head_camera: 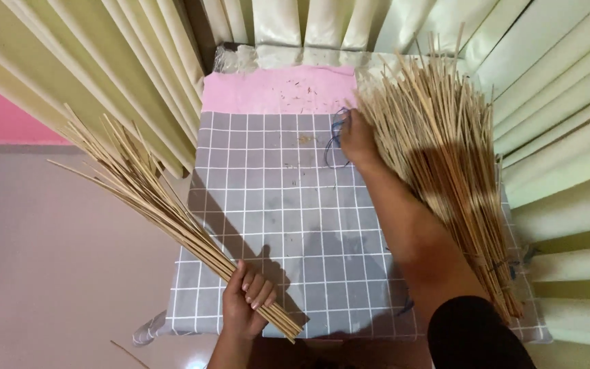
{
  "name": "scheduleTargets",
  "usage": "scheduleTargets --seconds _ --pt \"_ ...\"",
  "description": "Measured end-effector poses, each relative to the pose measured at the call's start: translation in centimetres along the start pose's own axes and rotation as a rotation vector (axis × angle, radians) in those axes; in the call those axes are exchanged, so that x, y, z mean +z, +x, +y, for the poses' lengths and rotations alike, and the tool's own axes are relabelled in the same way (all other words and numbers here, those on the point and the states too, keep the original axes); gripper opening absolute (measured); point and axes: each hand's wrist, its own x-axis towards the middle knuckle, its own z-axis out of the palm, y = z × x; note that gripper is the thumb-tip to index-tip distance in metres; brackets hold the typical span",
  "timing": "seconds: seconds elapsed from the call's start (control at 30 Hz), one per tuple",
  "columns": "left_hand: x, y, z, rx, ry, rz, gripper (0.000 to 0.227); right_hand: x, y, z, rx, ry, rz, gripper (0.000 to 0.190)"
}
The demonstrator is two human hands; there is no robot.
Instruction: Sorting and bundling thin wooden sticks to create a broom, then tying them with string
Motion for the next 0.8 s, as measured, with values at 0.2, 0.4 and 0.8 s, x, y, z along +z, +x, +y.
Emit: scheduleTargets --seconds 0.2,0.4,0.8 --pt "-0.5 0.2 0.0 -0.006 -0.003 0.033 0.046 -3.2 0.4 2.1 -0.024 -0.017 0.003 0.016" --pt "-0.8 0.1 -0.1 -0.026 -0.007 0.018 0.046 -3.4 1.7 4.3 -0.077 -0.074 0.011 0.016" --pt "-0.9 0.2 0.0 -0.009 0.033 0.059 0.047 -4.6 1.9 3.2 -0.203 -0.023 0.098 0.013"
